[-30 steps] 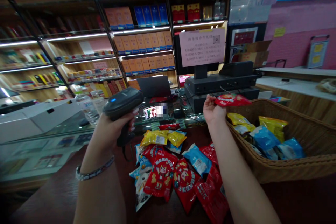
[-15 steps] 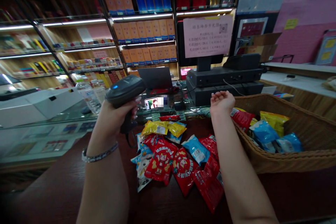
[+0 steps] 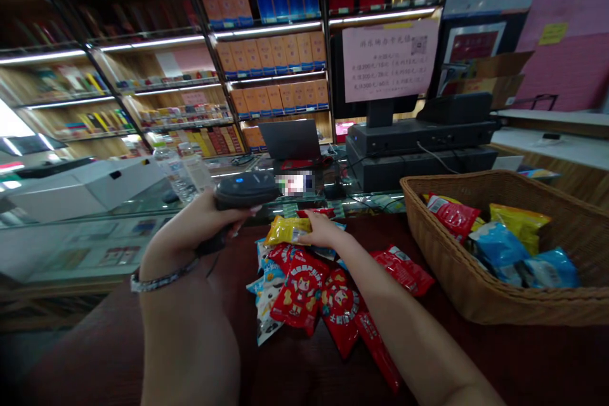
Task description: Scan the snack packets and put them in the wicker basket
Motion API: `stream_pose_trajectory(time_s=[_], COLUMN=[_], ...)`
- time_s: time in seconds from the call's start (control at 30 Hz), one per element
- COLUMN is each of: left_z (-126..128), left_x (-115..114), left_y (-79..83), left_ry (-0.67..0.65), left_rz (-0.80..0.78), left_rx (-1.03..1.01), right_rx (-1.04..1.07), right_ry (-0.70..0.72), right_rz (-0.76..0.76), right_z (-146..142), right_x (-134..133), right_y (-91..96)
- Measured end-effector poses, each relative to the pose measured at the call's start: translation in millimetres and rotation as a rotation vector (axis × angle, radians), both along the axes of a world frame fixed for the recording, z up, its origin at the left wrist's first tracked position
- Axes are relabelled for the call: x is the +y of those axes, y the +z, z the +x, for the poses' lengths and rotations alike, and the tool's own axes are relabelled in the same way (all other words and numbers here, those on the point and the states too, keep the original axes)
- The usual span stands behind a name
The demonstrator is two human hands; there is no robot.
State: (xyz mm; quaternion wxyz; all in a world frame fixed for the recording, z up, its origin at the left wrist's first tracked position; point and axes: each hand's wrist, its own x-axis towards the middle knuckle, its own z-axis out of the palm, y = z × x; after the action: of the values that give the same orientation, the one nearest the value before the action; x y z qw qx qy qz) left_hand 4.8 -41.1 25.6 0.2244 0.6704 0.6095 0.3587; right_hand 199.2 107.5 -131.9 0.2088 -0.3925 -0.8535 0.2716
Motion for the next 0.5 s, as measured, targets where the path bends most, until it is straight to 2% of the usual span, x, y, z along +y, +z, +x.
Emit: stream_pose_trajectory(time_s=[0.1,0.17,0.23,0.37,0.43,0.5], left_z=[-20.2,-28.6,-32.8,-32.8,-30.6,-28.2], left_x=[-1.8,-2.2,-3.0,-5.6,-6.4,-6.6], left_y=[-1.5,-2.0,-2.2,-1.6,-0.8,0.3], left_ry=[0.051,0.106,0.144,0.174,0.176,0.163], left_rz=[-0.072,-0.045,-0.001,0.068,0.094,0.103], left_rx=[0.088,0.114,0.115,0.078,0.082,0.093], right_rx=[-0.14,-0.215,-0.279,-0.29,-0.214,-0.096], right_ry=[-0.065,-0.101,-0.129,-0.097,-0.044,-0.017], right_rz=[0.055,0.099,0.081,-0.083,-0.189,-0.366], right_z=[-1.2,-2.2,-1.3,6.4,10.2,12.6], right_x=[-1.5,-4.2,-8.5,-18.2,-21.6,-23.7], right_y=[0.7,6.8,15.8,32.1,35.2,36.3])
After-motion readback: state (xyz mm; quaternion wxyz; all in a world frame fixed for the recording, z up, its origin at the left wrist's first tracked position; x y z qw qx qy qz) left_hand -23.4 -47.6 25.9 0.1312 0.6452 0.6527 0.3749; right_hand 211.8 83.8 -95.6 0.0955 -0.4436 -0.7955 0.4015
